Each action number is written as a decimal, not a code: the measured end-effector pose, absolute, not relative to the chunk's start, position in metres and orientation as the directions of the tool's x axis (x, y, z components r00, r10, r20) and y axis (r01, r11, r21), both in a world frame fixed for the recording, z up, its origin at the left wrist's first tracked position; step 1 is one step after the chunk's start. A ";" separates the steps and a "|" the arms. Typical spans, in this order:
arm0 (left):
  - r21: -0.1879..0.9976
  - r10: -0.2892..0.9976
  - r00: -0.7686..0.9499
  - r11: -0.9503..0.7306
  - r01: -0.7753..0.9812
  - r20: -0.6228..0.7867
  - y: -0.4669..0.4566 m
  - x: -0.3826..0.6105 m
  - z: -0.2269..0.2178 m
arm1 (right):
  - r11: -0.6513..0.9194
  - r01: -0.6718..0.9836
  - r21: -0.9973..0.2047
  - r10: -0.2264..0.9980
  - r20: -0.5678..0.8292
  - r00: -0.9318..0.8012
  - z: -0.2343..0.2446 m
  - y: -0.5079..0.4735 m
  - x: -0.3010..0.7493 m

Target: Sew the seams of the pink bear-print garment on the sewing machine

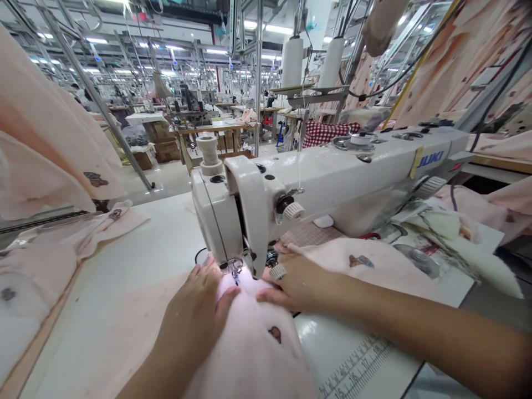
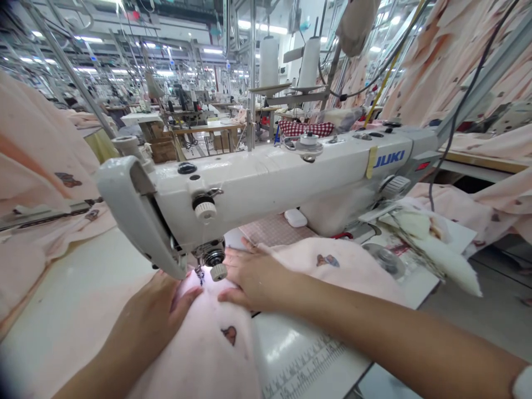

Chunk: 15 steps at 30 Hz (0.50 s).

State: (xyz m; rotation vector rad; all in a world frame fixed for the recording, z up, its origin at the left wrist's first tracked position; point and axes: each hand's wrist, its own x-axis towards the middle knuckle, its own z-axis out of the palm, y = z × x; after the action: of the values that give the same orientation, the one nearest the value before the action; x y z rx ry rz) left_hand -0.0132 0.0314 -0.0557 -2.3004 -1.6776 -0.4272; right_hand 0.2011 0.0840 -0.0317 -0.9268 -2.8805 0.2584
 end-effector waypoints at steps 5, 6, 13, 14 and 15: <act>-0.027 0.889 0.279 -0.290 0.957 0.363 0.031 -0.013 -0.056 | 0.767 0.572 -0.289 0.617 0.091 -0.782 -0.036 0.086 0.201; -0.025 0.889 0.276 -0.287 0.958 0.366 0.031 -0.012 -0.056 | 0.745 0.561 -0.362 0.634 0.121 -0.764 -0.037 0.088 0.201; 0.005 0.878 0.286 -0.312 0.950 0.383 0.029 -0.013 -0.056 | 0.654 0.453 -0.606 0.699 0.254 -0.669 -0.050 0.104 0.199; 0.013 0.880 0.286 -0.314 0.949 0.378 0.029 -0.013 -0.057 | 0.661 0.441 -0.607 0.694 0.269 -0.668 -0.051 0.105 0.199; 0.019 0.881 0.287 -0.316 0.948 0.375 0.029 -0.014 -0.058 | 0.669 0.429 -0.606 0.686 0.282 -0.671 -0.053 0.105 0.200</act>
State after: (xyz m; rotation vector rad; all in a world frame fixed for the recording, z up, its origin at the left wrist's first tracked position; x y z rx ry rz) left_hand -0.0138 0.0291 -0.0584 -2.3450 -1.6962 -0.4733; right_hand 0.1997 0.1054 -0.0527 -0.8631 -2.3880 0.6910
